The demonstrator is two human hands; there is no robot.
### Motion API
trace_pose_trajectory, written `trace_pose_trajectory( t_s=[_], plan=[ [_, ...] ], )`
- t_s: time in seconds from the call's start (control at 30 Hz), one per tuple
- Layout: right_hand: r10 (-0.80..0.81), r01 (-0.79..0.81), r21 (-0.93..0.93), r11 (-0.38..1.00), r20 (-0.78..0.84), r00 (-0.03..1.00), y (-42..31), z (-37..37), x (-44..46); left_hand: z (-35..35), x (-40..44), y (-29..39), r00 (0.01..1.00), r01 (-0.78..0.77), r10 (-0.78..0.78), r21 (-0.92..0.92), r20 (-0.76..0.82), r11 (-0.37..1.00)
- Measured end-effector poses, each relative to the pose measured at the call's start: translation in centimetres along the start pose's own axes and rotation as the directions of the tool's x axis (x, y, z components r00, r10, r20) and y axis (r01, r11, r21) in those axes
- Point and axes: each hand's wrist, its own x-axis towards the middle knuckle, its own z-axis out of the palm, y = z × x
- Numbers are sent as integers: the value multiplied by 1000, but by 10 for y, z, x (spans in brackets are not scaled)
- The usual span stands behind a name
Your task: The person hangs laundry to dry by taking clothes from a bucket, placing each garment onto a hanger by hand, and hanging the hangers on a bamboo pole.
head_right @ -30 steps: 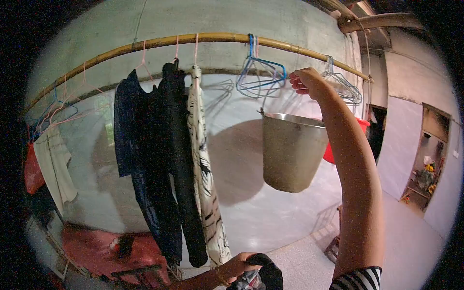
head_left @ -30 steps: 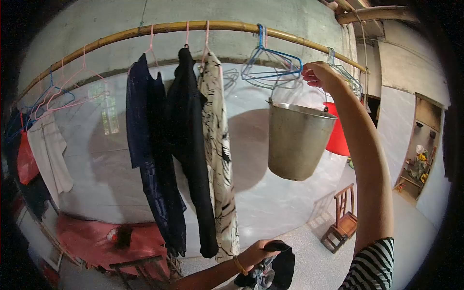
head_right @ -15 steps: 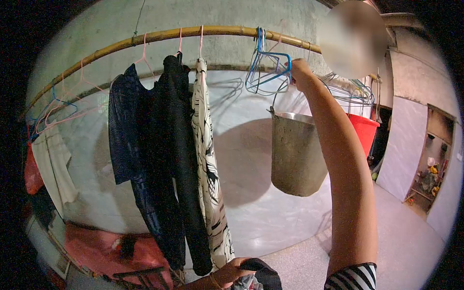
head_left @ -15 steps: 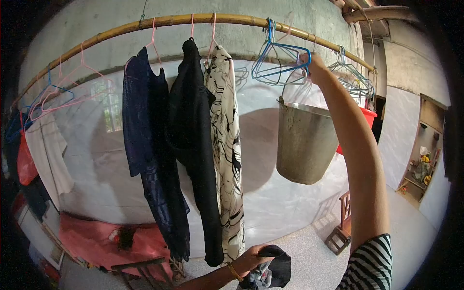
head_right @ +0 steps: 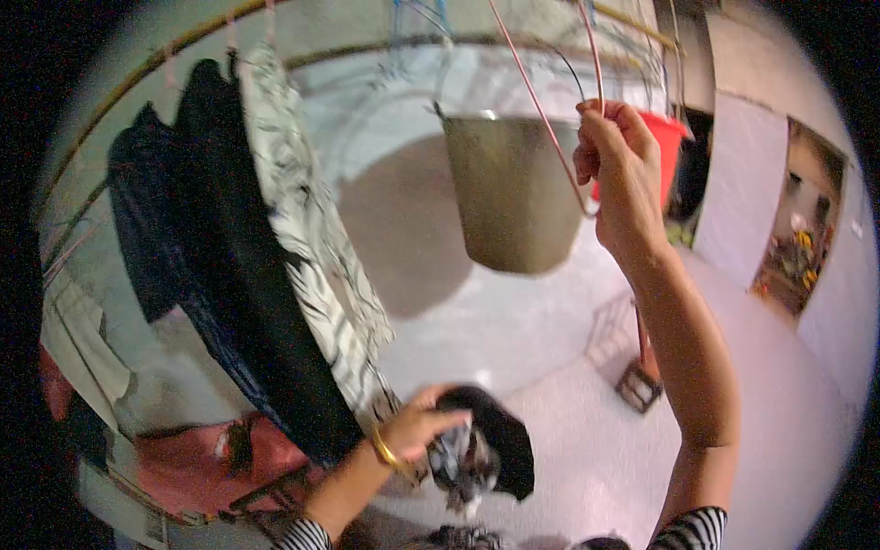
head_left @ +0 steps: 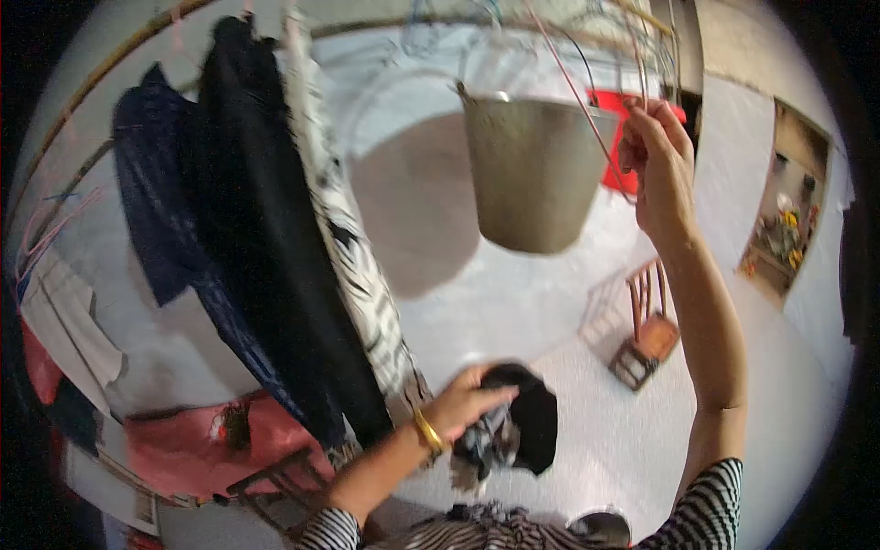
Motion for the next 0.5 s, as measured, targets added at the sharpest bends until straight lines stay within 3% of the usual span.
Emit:
trace_pose_trajectory(
  t_s=[0.07,0.1,0.13,0.17,0.2,0.23,0.27,0.33,0.43,0.47,0.5],
  plan=[
    [55,-53,-58,997,37,998,-3,-26,-34,4,11,17,997,79,-79,-5,5,997],
    [109,-109,-35,993,-12,994,-6,-37,-45,12,16,29,997,64,-59,107,-48,992],
    [189,-190,-29,981,-33,981,-10,-51,-53,18,20,31,991,-104,119,207,-62,973],
    [267,-269,-21,963,-53,962,-13,-66,-61,18,24,36,983,-175,160,196,86,965],
    [370,-370,11,929,-20,929,-13,-81,-69,21,28,41,997,-80,77,130,26,988],
    [384,-385,9,923,-71,920,-11,-92,-76,18,36,39,995,-99,99,166,10,981],
    [369,-367,41,929,-108,923,-12,-103,-82,21,40,40,992,-101,115,198,-60,975],
    [275,-273,37,961,-178,945,-23,-113,-93,17,52,43,995,-87,78,181,57,980],
    [98,-94,315,944,3,995,-50,-133,-109,24,63,39,989,-144,137,191,51,971],
    [105,-99,308,946,-3,994,-56,-129,-117,26,65,39,991,-129,122,166,54,978],
    [32,-56,413,909,65,997,-62,-121,-124,30,69,38,985,-171,169,194,27,966]
  ],
)
